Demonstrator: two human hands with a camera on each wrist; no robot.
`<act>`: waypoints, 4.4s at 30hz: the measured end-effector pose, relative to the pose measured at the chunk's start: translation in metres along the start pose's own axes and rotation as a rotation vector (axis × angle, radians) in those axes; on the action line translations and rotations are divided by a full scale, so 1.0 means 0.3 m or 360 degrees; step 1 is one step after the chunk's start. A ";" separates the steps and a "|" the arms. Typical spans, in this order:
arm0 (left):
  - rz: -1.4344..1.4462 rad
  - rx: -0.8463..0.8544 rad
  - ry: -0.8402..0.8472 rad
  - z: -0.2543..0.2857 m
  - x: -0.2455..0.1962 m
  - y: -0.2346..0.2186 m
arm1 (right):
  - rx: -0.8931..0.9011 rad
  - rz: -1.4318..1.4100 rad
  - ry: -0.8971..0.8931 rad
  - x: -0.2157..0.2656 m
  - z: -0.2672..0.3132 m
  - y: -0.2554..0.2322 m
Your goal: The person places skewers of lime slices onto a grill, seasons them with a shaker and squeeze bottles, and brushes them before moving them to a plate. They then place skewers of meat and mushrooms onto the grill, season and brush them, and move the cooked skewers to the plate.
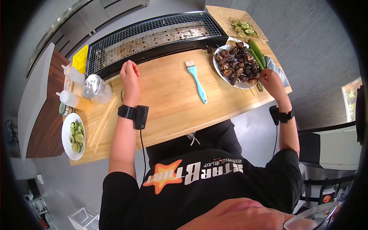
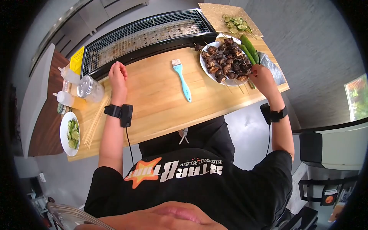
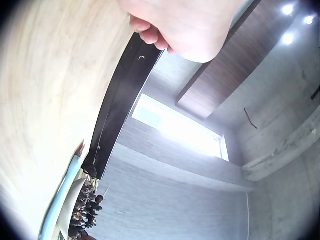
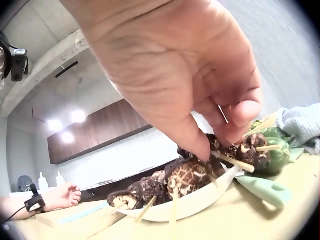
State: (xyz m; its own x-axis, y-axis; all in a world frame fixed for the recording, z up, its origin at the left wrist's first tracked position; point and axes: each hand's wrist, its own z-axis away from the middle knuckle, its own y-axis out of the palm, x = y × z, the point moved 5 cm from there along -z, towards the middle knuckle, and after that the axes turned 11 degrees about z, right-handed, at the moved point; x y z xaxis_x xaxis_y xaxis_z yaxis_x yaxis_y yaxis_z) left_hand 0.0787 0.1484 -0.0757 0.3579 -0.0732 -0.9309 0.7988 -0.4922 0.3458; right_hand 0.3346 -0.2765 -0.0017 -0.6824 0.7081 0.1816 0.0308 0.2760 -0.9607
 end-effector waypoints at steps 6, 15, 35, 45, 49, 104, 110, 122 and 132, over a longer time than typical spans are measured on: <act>0.0015 0.0042 0.0010 -0.011 0.011 -0.008 | 0.0004 0.0090 -0.0076 -0.030 -0.017 0.051; 0.0020 0.0084 0.0097 -0.016 0.013 0.000 | 0.0444 -0.0999 -0.0050 0.358 -0.126 0.058; -0.0069 0.0140 0.0012 -0.016 0.031 -0.008 | 0.0745 -0.1309 -0.0366 1.091 -0.578 0.411; -0.0252 0.0015 0.0168 -0.003 -0.004 -0.007 | 0.0657 -0.0739 -0.0778 0.878 -0.258 0.165; -0.0295 0.0022 0.0326 -0.006 -0.013 -0.003 | 0.0803 -0.0743 -0.0463 0.719 -0.041 0.041; 0.0285 0.0882 -0.0493 0.538 -0.045 0.325 | 0.0756 -0.2781 0.0098 0.695 0.283 0.402; 0.0270 0.0957 -0.0465 0.511 -0.059 0.318 | 0.0690 -0.2768 0.0079 0.701 0.274 0.400; 0.0513 0.0912 -0.0454 0.490 -0.078 0.326 | 0.0683 -0.2671 0.0075 0.693 0.281 0.423; 0.0292 0.0942 -0.0391 0.454 -0.058 0.320 | 0.0711 -0.2598 0.0016 0.697 0.284 0.423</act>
State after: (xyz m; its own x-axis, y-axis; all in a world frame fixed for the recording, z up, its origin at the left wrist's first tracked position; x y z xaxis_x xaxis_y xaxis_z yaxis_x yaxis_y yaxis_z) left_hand 0.0835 -0.0157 -0.0424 0.2859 -0.3624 -0.8871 0.3099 -0.8410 0.4434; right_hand 0.1337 -0.1489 -0.1035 0.2130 -0.1048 0.9714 -0.8449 0.4796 0.2370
